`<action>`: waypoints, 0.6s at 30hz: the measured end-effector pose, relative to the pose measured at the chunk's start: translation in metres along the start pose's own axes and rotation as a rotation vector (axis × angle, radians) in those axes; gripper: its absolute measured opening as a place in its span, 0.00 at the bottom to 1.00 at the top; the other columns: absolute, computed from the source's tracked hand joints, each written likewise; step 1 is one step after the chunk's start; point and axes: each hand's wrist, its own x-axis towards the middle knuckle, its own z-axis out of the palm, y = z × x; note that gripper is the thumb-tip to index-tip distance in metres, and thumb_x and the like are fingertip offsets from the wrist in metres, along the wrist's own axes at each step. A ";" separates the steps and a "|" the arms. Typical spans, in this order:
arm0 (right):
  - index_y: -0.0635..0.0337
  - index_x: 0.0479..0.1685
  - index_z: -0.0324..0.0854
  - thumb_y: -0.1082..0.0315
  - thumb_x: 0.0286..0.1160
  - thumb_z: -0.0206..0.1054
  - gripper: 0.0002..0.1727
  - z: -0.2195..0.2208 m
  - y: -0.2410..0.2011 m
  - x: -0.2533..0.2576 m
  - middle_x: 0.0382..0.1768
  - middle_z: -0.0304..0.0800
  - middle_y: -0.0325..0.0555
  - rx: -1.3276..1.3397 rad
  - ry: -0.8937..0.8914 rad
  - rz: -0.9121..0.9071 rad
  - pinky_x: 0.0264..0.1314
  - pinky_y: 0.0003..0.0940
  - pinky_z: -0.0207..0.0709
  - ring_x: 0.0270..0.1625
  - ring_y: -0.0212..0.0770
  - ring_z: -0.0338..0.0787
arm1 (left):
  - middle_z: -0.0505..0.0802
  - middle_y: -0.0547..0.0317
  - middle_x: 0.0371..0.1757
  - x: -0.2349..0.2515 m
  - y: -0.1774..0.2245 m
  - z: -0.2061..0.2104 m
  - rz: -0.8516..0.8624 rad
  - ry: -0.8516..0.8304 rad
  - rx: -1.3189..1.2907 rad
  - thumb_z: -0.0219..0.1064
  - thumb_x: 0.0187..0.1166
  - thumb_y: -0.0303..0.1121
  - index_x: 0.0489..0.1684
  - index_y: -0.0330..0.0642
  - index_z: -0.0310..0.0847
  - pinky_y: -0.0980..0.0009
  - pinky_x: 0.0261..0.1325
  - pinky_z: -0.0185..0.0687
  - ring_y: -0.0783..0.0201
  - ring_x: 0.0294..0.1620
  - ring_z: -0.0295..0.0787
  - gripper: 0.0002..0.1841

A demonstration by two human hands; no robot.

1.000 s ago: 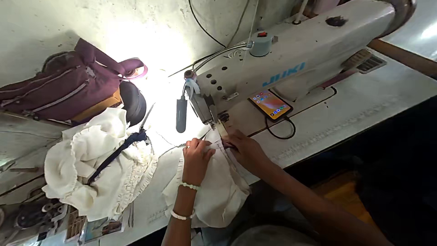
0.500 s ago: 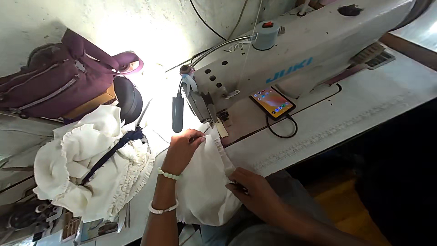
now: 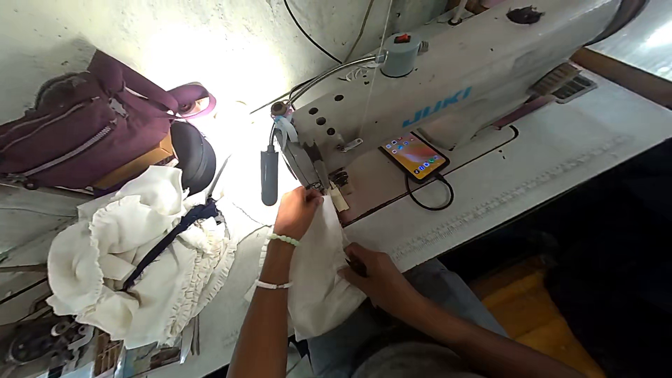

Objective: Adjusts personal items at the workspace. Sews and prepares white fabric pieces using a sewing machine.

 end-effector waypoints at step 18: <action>0.63 0.86 0.69 0.65 0.83 0.64 0.31 0.008 0.007 0.000 0.25 0.85 0.50 -0.198 0.099 -0.140 0.31 0.35 0.77 0.23 0.43 0.80 | 0.93 0.43 0.46 -0.003 -0.015 0.015 0.025 0.133 0.192 0.68 0.83 0.35 0.47 0.33 0.90 0.45 0.60 0.81 0.46 0.52 0.92 0.12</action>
